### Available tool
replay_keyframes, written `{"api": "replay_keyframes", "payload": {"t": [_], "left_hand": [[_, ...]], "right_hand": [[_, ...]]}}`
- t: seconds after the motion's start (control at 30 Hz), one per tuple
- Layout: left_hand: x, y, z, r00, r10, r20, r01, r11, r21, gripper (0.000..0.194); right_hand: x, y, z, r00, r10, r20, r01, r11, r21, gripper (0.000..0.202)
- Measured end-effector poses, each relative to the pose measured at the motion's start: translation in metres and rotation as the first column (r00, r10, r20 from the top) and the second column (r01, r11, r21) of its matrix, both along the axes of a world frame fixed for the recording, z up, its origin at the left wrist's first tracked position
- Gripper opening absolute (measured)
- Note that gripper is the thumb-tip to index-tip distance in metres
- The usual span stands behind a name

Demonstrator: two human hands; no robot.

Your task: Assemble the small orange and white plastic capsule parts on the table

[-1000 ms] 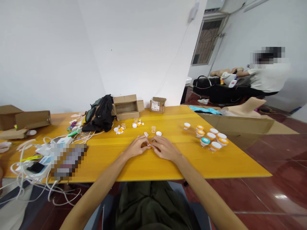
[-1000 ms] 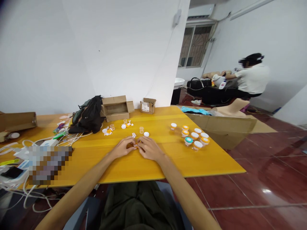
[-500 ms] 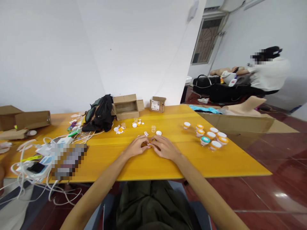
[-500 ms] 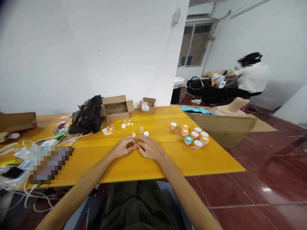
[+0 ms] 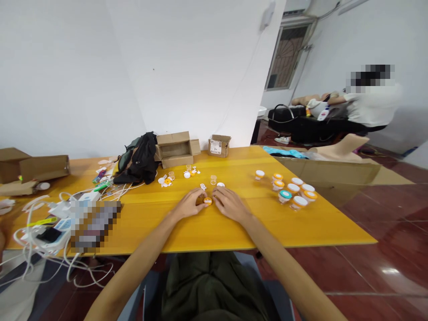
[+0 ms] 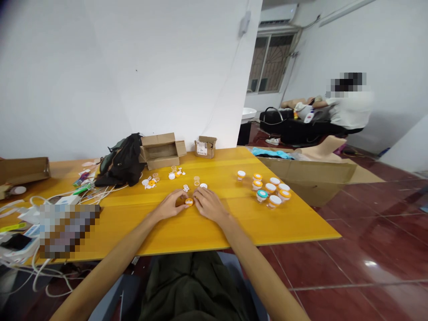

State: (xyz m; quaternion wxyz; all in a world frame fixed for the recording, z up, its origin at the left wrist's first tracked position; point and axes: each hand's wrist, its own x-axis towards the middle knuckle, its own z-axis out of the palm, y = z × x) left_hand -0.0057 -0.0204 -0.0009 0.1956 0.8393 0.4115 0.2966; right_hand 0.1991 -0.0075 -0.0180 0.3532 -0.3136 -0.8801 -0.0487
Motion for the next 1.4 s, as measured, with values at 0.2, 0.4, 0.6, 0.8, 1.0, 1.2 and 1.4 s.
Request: {"api": "replay_keyframes", "payload": {"t": [0.2, 0.4, 0.6, 0.8, 1.0, 1.2, 1.4], "left_hand": [[-0.006, -0.001, 0.006, 0.999, 0.04, -0.032, -0.038, 0.998, 0.056, 0.023], [-0.012, 0.003, 0.007, 0.956, 0.277, -0.098, -0.256, 0.949, 0.186, 0.026], [-0.017, 0.01, 0.0, 0.908, 0.388, -0.161, -0.355, 0.913, 0.199, 0.023], [-0.019, 0.014, -0.003, 0.908, 0.391, -0.153, -0.367, 0.916, 0.159, 0.018], [-0.02, 0.016, -0.004, 0.906, 0.393, -0.159, -0.371, 0.916, 0.151, 0.017], [-0.019, 0.016, -0.004, 0.918, 0.37, -0.141, -0.341, 0.92, 0.192, 0.022], [-0.016, 0.01, -0.002, 0.937, 0.298, -0.181, -0.233, 0.922, 0.309, 0.024]], "right_hand": [[0.0, 0.003, -0.004, 0.998, -0.062, 0.019, 0.062, 0.998, -0.011, 0.017], [-0.002, 0.004, -0.005, 0.994, -0.106, 0.024, 0.106, 0.994, -0.02, 0.021], [-0.004, 0.007, -0.007, 0.995, -0.093, 0.017, 0.094, 0.992, -0.079, 0.024], [-0.005, 0.012, -0.01, 0.996, -0.076, 0.046, 0.082, 0.986, -0.144, 0.033], [-0.01, 0.016, -0.008, 0.994, -0.053, 0.095, 0.072, 0.976, -0.207, 0.052], [-0.022, 0.021, 0.004, 0.98, -0.026, 0.197, 0.075, 0.966, -0.247, 0.052], [-0.022, 0.022, 0.001, 0.985, -0.068, 0.16, 0.106, 0.964, -0.244, 0.049]]}}
